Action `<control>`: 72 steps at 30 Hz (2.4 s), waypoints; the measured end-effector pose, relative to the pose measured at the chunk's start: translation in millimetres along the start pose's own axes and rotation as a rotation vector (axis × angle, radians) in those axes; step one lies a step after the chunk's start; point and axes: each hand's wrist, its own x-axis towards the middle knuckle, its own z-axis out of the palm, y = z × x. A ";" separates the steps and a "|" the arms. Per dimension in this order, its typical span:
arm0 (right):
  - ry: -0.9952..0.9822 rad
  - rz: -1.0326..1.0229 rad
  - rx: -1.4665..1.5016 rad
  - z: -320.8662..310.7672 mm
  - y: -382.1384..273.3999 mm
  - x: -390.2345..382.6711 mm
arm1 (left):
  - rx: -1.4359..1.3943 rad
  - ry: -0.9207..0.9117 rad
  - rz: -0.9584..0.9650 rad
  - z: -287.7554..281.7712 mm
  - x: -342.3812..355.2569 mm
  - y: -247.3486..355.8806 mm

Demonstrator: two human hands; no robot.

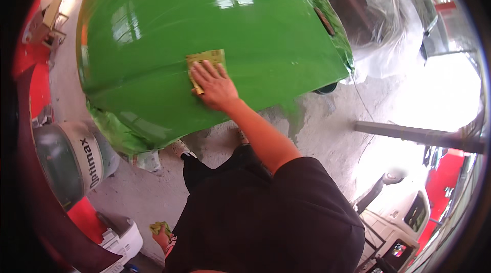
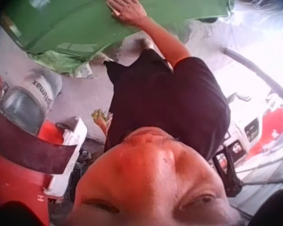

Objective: The person wet-sands a car hood, rubbing sandpaper across the surface, dipping a cloth into a bucket of water, and wiping down the panel.

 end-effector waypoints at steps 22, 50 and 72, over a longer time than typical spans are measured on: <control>-0.130 -0.109 -0.039 -8.9 37.3 -91.7 | 0.164 0.219 0.086 56.9 -180.4 71.7; -0.068 -0.620 0.025 35.5 -165.9 49.1 | 0.074 0.145 0.089 24.6 -153.8 49.6; -0.074 -0.565 0.027 34.9 -159.8 13.6 | -0.074 0.163 0.052 23.4 -154.8 60.8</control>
